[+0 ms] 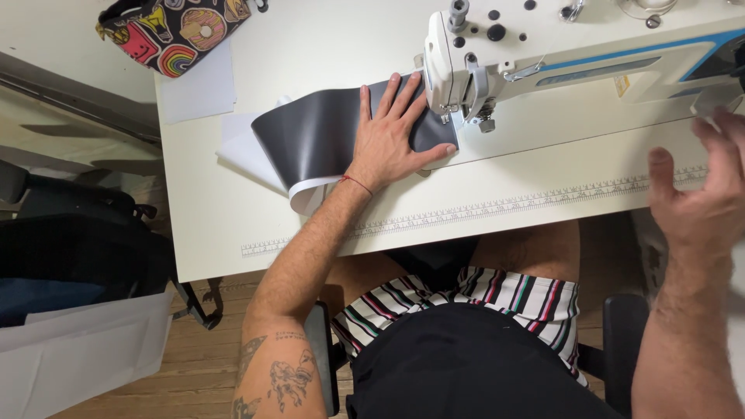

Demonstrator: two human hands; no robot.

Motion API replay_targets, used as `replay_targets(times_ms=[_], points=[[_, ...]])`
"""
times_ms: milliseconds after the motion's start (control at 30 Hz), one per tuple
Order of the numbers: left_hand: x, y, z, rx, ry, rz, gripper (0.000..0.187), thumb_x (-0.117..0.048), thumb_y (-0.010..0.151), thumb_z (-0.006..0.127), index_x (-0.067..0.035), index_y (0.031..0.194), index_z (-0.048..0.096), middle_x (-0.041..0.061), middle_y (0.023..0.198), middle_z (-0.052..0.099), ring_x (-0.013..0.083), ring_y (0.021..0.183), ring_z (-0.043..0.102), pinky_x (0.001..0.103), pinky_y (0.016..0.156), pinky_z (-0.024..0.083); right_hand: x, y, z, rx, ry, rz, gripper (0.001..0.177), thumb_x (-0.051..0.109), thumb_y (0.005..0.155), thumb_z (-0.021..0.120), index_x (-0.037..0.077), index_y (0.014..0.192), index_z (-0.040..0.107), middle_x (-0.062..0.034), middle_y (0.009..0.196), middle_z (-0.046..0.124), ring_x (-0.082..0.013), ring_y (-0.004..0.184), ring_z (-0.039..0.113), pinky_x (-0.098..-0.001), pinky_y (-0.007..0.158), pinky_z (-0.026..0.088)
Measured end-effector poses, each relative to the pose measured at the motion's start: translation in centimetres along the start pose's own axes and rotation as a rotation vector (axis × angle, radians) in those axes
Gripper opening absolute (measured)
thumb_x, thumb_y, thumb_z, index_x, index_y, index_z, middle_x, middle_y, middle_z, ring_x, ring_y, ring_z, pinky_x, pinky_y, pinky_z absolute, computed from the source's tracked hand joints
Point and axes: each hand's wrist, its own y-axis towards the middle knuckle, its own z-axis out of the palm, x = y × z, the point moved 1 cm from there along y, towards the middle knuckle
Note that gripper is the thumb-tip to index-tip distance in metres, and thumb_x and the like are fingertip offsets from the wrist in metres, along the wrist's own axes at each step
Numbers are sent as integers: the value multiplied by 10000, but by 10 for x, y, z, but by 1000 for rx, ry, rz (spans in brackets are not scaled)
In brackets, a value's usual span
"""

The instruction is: Prepare and align leather pieces for sewing using scissors and manual folding

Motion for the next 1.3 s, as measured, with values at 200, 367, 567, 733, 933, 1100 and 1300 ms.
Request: replay_targets(times_ms=[200,367,567,733,933,1100,1300], points=[[5,6,3,-66,-8,12,946,-860,870,498,-253,1591,412,3,1684,303,274,1583,197,677,1247,0,-7,4,0,65,-70,34,534,230,1253,657,-277,1414,697,-413,1468,650,-536,1335,654,-541,1139,548],[13,12,2,-59,-6,25,938,-856,881,499,-259,1598,397,12,1690,294,285,1585,194,676,1247,-2,-17,0,9,30,-8,8,554,189,1208,652,-334,1387,620,-470,1410,634,-583,1310,636,-565,1142,527],[20,23,3,-5,11,35,979,-877,889,434,-246,1629,318,23,1706,255,285,1594,167,670,1244,-23,-20,2,6,44,43,-12,526,155,1194,650,-341,1363,610,-483,1411,615,-593,1339,605,-585,1171,502],[24,27,0,1,40,43,1003,-893,894,371,-238,1644,253,30,1717,247,284,1601,167,662,1247,-32,-20,5,4,61,63,-24,515,139,1190,645,-347,1351,592,-491,1393,601,-611,1326,597,-606,1167,491],[30,34,3,-3,12,43,731,-506,981,477,-231,1640,319,30,1715,239,278,1596,163,672,1245,19,-18,-1,2,94,-8,23,455,98,1217,683,-320,1391,647,-458,1453,635,-565,1356,632,-555,1179,515],[37,40,10,-61,8,54,786,-536,925,542,-216,1622,371,35,1700,272,294,1585,197,686,1243,53,-22,-3,0,89,-37,17,319,13,1262,666,-296,1337,700,-412,1430,690,-526,1326,678,-522,1187,545],[42,43,16,-97,34,36,807,-573,919,572,-246,1626,360,26,1701,288,288,1587,215,683,1245,57,-22,1,1,182,-4,31,184,-173,1130,598,-215,1222,751,-319,1359,737,-441,1255,700,-472,1169,558]])
